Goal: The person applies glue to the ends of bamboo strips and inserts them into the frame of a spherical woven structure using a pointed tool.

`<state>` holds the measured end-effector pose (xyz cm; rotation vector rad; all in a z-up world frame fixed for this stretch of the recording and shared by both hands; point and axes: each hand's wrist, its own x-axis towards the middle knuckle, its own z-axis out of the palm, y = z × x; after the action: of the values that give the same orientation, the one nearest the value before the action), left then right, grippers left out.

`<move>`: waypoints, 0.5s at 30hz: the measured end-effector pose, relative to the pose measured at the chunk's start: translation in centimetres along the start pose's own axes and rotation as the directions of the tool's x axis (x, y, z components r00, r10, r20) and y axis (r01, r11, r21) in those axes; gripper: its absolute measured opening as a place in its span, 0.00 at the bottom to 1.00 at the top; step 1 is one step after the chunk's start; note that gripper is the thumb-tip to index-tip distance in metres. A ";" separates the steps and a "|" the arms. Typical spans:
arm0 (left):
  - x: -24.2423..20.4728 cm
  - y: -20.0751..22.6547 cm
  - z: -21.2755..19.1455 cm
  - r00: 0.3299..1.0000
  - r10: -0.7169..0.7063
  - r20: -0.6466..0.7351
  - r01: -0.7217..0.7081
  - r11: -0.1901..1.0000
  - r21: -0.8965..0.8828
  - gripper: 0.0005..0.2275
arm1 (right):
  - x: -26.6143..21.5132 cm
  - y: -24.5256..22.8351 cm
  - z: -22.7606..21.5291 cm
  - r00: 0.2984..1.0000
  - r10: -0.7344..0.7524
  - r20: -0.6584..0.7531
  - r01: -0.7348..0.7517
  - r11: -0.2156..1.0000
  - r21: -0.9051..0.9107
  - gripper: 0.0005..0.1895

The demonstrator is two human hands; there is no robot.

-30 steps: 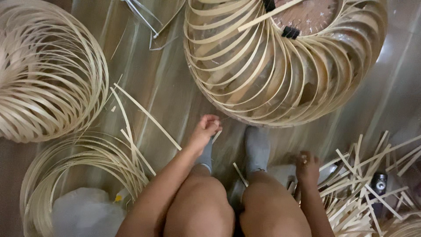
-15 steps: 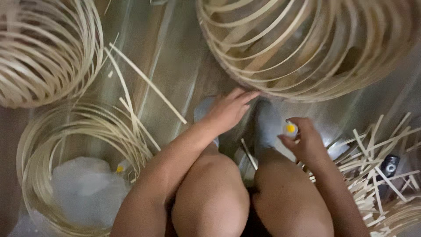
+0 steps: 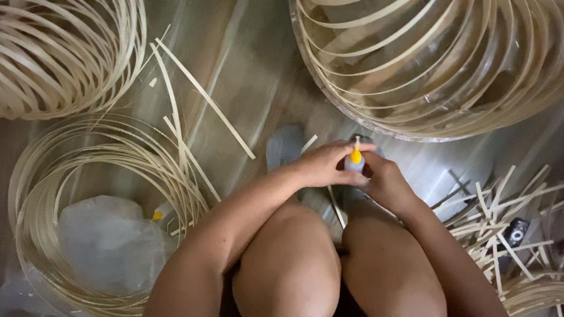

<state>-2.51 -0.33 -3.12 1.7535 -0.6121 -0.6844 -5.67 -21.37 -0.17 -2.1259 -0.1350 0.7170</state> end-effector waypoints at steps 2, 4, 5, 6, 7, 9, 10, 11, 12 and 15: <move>-0.3 -0.4 0.2 0.998 0.018 -0.063 -0.022 0.997 -0.069 0.25 | 0.0 -1.0 0.0 0.999 0.022 0.024 -0.021 0.998 -0.055 0.26; -0.2 -0.7 0.2 0.993 0.040 -0.111 -0.059 0.984 -0.170 0.21 | -0.7 -1.6 -0.9 0.985 -0.156 -0.067 0.140 0.970 -0.198 0.27; 0.0 -0.9 0.2 0.990 0.054 -0.128 -0.083 0.968 -0.238 0.19 | -1.2 -1.7 -1.3 0.964 -0.245 -0.105 0.209 0.939 -0.273 0.27; 0.1 -1.0 0.2 0.987 0.066 -0.145 -0.108 0.947 -0.304 0.18 | -1.5 -1.6 -1.7 0.932 -0.240 -0.271 0.163 0.947 -0.277 0.24; 0.0 -1.2 0.0 0.987 0.005 -0.160 -0.059 0.940 -0.335 0.17 | -1.7 -1.4 -2.1 0.875 -0.233 -0.425 0.121 0.954 -0.274 0.20; -0.5 -1.5 -0.7 0.977 -0.118 -0.180 0.038 0.918 -0.396 0.17 | -1.7 -0.6 -3.0 0.764 -0.300 -0.572 -0.067 0.844 -0.533 0.09; -0.9 -1.4 -0.8 0.972 -0.139 -0.191 0.060 0.927 -0.370 0.17 | -1.7 -0.2 -3.1 0.733 -0.375 -0.568 -0.049 0.803 -0.594 0.06; -1.0 -1.3 -1.1 0.968 -0.152 -0.199 0.077 0.937 -0.340 0.17 | -1.5 0.2 -3.3 0.694 -0.449 -0.563 -0.038 0.758 -0.652 0.04; -1.0 -1.2 -1.3 0.964 -0.164 -0.208 0.094 0.946 -0.310 0.17 | -1.4 0.5 -3.4 0.654 -0.521 -0.549 -0.031 0.707 -0.707 0.03; -1.0 -0.7 -1.7 0.962 -0.162 -0.219 0.105 0.962 -0.254 0.17 | -0.8 1.1 -3.7 0.593 -0.479 -0.647 -0.053 0.778 -0.626 0.03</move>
<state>-2.01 1.70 -3.25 1.6279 -0.2353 -0.6019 -4.54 -24.96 1.02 -2.7579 -0.1578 -0.5709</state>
